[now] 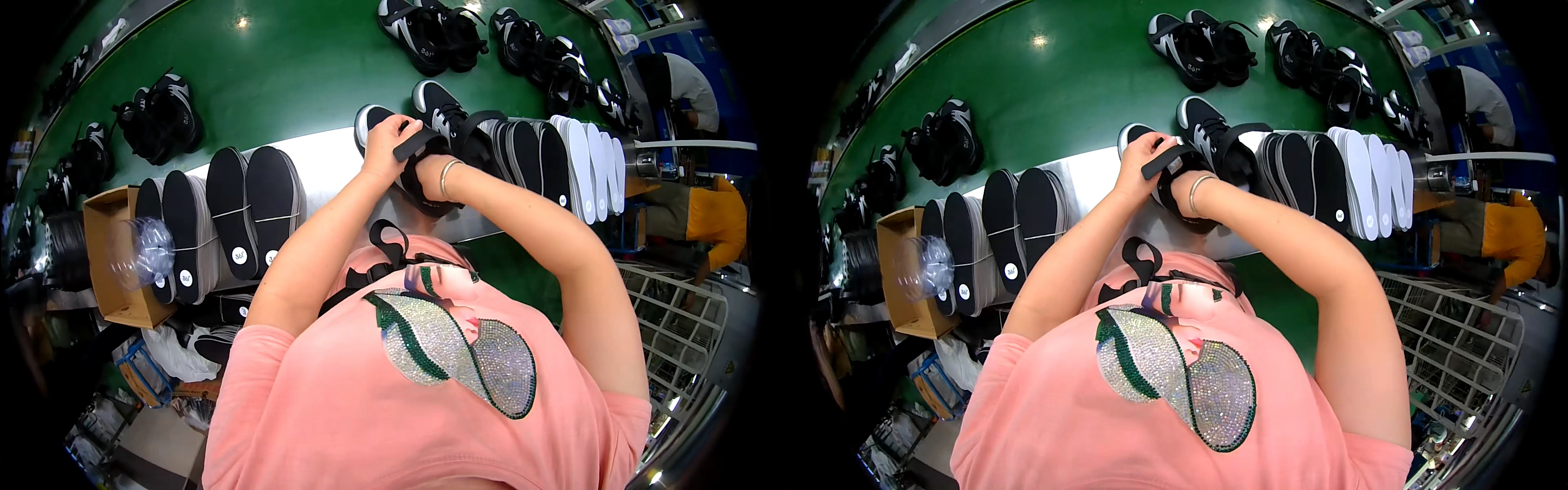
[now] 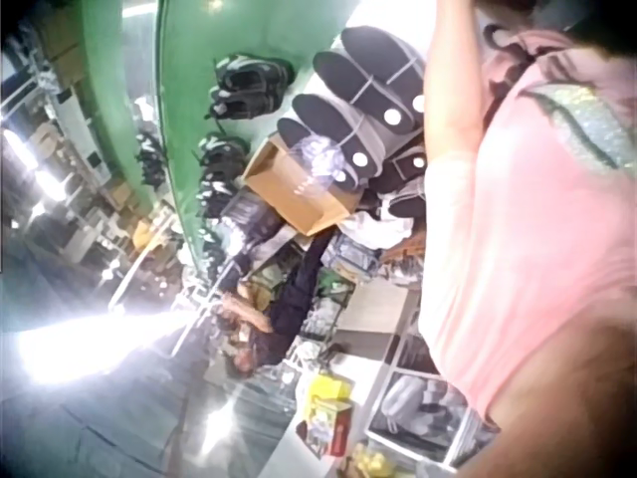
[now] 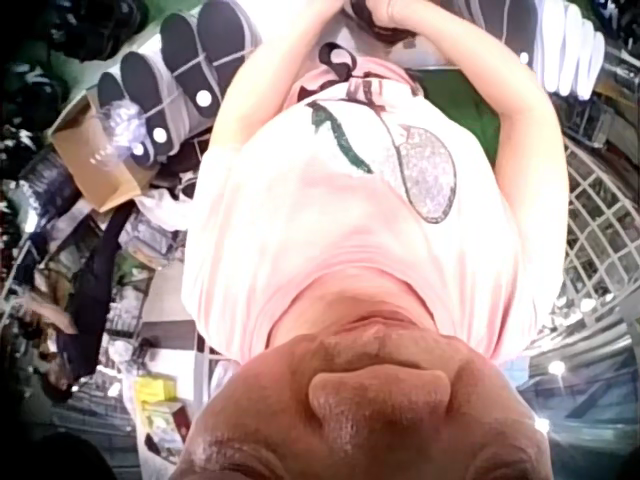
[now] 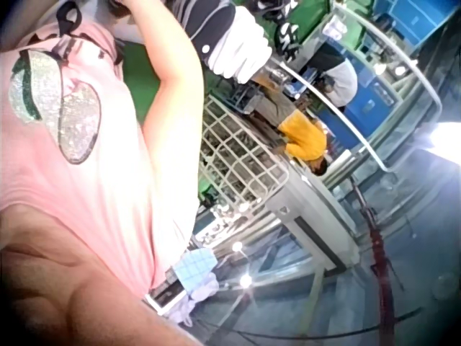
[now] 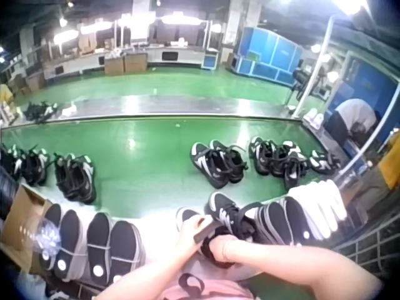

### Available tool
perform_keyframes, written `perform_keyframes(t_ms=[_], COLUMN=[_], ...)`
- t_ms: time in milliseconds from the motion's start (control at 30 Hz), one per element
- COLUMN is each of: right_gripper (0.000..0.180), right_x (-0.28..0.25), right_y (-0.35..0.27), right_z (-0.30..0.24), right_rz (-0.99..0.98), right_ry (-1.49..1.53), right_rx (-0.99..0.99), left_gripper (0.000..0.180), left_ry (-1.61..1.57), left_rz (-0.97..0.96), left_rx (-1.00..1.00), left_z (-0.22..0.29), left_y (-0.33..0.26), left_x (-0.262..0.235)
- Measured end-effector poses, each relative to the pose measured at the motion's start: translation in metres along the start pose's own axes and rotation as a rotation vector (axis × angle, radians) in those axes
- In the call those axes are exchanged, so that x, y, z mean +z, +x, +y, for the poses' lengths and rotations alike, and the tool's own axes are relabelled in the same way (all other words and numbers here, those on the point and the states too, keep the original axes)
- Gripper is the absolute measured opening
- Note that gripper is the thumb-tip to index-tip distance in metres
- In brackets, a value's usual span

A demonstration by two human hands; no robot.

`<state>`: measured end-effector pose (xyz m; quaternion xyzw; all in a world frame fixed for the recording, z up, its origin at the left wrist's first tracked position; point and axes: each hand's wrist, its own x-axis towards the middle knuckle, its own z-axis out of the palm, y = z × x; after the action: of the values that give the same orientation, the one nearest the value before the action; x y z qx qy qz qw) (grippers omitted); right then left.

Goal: The person picks up insoles one at a time and inserts them into black sneakers on an assembly line table, smoothing them down by hand.

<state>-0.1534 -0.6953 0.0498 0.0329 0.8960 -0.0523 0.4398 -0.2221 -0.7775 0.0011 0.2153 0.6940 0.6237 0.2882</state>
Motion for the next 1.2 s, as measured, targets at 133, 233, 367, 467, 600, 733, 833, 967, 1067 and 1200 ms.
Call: perform_keyframes(t_ms=[133,233,367,467,600,733,833,967,1067,1200], right_gripper=[0.023,0.023,0.021,0.02,0.028,0.035,0.038,0.021,0.018,0.014], right_x=[-0.001,-0.006,-0.004,0.002,0.003,0.019,0.023,0.025,0.029,0.034], right_y=[0.006,-0.002,-0.009,-0.007,-0.041,-0.033,-0.026,-0.02,-0.009,-0.021], right_z=[0.0,-0.012,-0.012,-0.001,-0.002,0.006,0.022,0.016,0.01,0.017], right_rz=[-0.08,-0.032,0.02,-0.032,-0.027,0.026,0.107,0.354,0.448,0.464], right_ry=[-0.204,-0.202,-0.213,-0.24,0.001,0.077,0.773,1.753,1.758,2.024], right_rx=[-0.109,0.064,0.104,0.013,-0.029,-0.068,-0.121,0.032,0.108,-0.255], left_gripper=[0.023,0.023,0.023,0.023,0.023,0.022,0.025,0.029,0.029,0.027], left_ry=[0.02,-0.074,0.001,0.012,-0.032,-0.111,-0.129,-0.068,-0.072,-0.116], left_rz=[-0.018,-0.028,0.046,0.041,0.024,0.001,-0.021,-0.008,-0.026,-0.077], left_rx=[0.009,-0.066,-0.007,-0.002,-0.015,-0.045,-0.07,-0.059,-0.056,-0.011], left_z=[0.001,0.006,-0.01,-0.004,-0.008,-0.015,-0.008,0.0,-0.001,-0.001], left_y=[0.0,-0.003,0.002,0.001,0.002,0.005,0.003,-0.002,-0.001,0.001], left_x=[-0.002,-0.002,0.003,0.001,0.0,0.002,-0.003,-0.003,-0.005,-0.013])
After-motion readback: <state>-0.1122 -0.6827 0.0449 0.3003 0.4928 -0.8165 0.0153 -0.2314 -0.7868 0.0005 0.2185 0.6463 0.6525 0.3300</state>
